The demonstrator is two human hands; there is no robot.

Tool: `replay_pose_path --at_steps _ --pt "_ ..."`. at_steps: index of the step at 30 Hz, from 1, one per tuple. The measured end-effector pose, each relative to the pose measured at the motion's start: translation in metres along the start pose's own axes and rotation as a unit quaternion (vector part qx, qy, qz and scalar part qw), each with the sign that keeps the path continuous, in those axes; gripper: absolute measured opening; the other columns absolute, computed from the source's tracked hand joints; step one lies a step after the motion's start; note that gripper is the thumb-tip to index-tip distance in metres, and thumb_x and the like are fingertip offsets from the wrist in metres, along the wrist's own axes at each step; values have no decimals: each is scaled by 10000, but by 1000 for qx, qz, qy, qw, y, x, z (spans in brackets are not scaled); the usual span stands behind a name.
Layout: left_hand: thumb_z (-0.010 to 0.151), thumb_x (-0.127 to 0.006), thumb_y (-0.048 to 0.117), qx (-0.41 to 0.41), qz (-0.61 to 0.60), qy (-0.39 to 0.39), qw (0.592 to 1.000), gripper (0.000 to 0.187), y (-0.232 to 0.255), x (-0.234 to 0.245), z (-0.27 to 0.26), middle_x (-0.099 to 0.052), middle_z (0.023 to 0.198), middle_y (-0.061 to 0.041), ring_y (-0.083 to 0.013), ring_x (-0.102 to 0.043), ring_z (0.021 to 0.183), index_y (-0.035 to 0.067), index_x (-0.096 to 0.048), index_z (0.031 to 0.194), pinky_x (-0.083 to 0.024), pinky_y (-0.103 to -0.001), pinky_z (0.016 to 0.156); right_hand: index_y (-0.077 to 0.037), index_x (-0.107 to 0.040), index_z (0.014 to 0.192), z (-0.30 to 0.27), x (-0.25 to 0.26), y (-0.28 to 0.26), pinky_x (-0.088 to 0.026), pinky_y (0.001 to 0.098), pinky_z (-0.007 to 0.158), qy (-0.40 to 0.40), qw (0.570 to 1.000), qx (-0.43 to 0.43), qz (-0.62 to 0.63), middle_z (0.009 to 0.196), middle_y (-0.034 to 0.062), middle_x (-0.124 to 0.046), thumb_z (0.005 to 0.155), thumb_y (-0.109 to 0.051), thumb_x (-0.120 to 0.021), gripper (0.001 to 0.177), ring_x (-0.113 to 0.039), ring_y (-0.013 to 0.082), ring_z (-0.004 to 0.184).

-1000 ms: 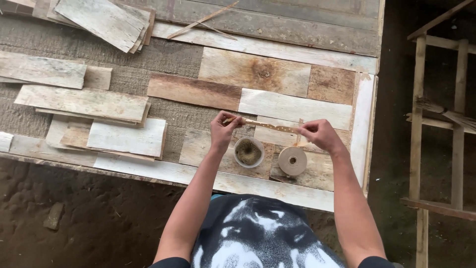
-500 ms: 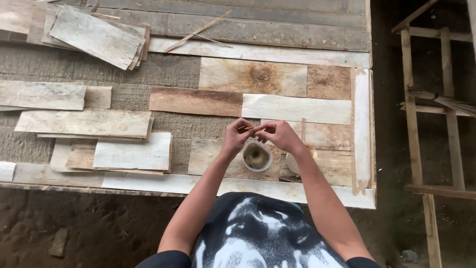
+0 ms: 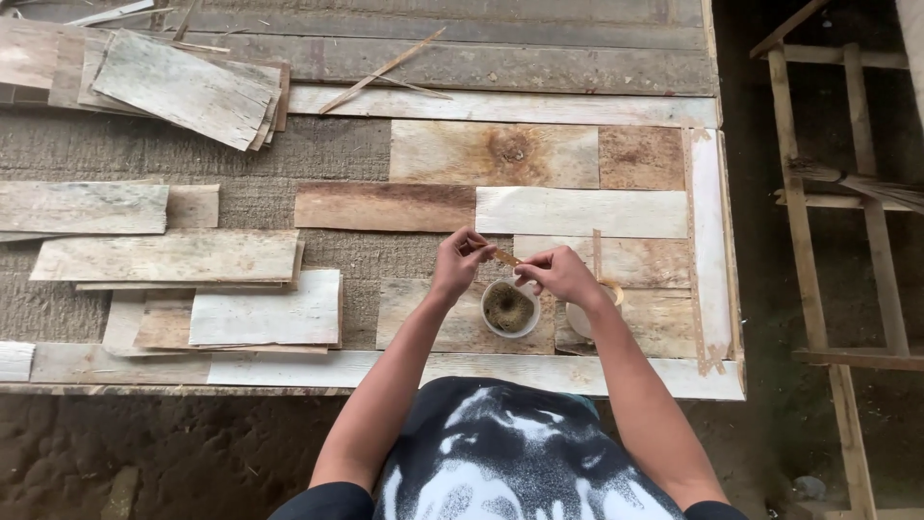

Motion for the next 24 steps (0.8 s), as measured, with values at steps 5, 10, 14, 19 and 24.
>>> replay_pose_path --at_steps 5,10,14,19,24 --pt "881 -774 -40 44 -37 51 997 76 -6 8 2 -674 744 -131 -191 -722 702 -30 -705 910 -646 -297 689 -40 -789 1111 5 6 10 -573 286 661 17 1000 -4 -6 862 122 -812 945 -161 -719 217 -718 159 586" --pt "891 -766 -41 63 -66 88 992 79 -10 20 8 -671 769 -139 -197 -721 716 -50 -690 906 -658 -312 690 -27 -793 1105 1 13 1 -571 299 688 22 1000 -8 -15 871 140 -811 943 -153 -720 218 -709 175 609" --pt "873 -776 -59 45 -71 92 992 94 -11 23 9 -685 789 -159 -221 -740 708 -53 -688 905 -663 -304 672 -51 -795 1106 4 16 9 -572 305 765 15 1000 -17 -10 910 131 -816 941 -170 -721 217 -766 195 718" --pt "848 -806 -51 37 -53 95 993 123 -9 27 9 -698 777 -134 -188 -736 711 -36 -689 882 -651 -276 680 -58 -792 1115 11 17 12 -564 308 784 11 999 -20 -25 929 128 -818 941 -188 -716 230 -789 208 773" --pt "871 -785 -30 63 -77 123 987 84 -17 37 10 -732 819 -125 -176 -736 752 -14 -756 949 -657 -304 723 -27 -794 1071 10 21 5 -556 261 678 30 999 -36 4 828 123 -803 915 -125 -704 205 -731 158 637"
Point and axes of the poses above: each hand's wrist, its own z-axis towards the middle knuckle, its own x-axis out of the back of the hand, y = z × x, the point moved 3 cm from there along z, towards the middle knuckle
